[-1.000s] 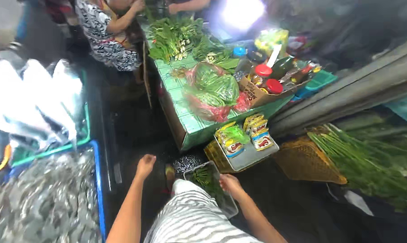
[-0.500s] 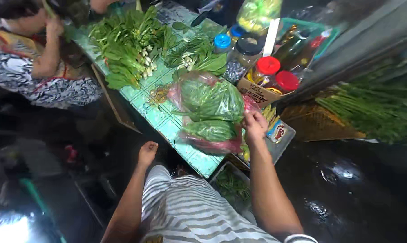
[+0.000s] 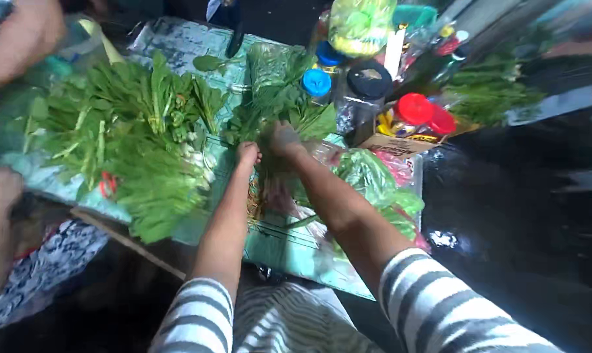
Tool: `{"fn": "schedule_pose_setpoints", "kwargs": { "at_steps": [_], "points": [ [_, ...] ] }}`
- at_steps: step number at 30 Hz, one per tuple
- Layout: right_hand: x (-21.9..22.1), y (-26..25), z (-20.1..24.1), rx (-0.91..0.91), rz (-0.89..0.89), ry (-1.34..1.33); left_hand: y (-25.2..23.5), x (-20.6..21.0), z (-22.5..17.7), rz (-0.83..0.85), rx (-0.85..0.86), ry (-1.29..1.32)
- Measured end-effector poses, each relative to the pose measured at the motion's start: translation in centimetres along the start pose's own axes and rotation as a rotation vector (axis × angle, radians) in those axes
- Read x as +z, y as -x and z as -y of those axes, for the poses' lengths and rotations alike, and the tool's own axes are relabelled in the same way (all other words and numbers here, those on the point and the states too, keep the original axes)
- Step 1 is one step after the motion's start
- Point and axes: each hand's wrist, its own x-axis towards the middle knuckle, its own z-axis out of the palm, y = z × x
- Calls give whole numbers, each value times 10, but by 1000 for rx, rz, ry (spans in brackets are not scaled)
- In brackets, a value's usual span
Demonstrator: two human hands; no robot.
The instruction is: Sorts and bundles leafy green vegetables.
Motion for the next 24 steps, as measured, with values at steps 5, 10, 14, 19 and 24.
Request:
{"fn": "schedule_pose_setpoints", "kwargs": {
  "at_steps": [5,10,14,19,24],
  "points": [
    [33,-44,32,216,-54,154,6,-37,-1,93,88,15],
    [40,-36,20,129,-103,214,7,-42,-16,-16,611,-317],
    [34,-20,50,205,-139,154,-34,-24,-77,-96,756,-745],
    [20,-6,74,340,-106,78,-94,-26,-140,231,581,-1071],
    [-13,29,91,262,-120,42,-116,-50,-183,281,660,-1075]
  ]
}}
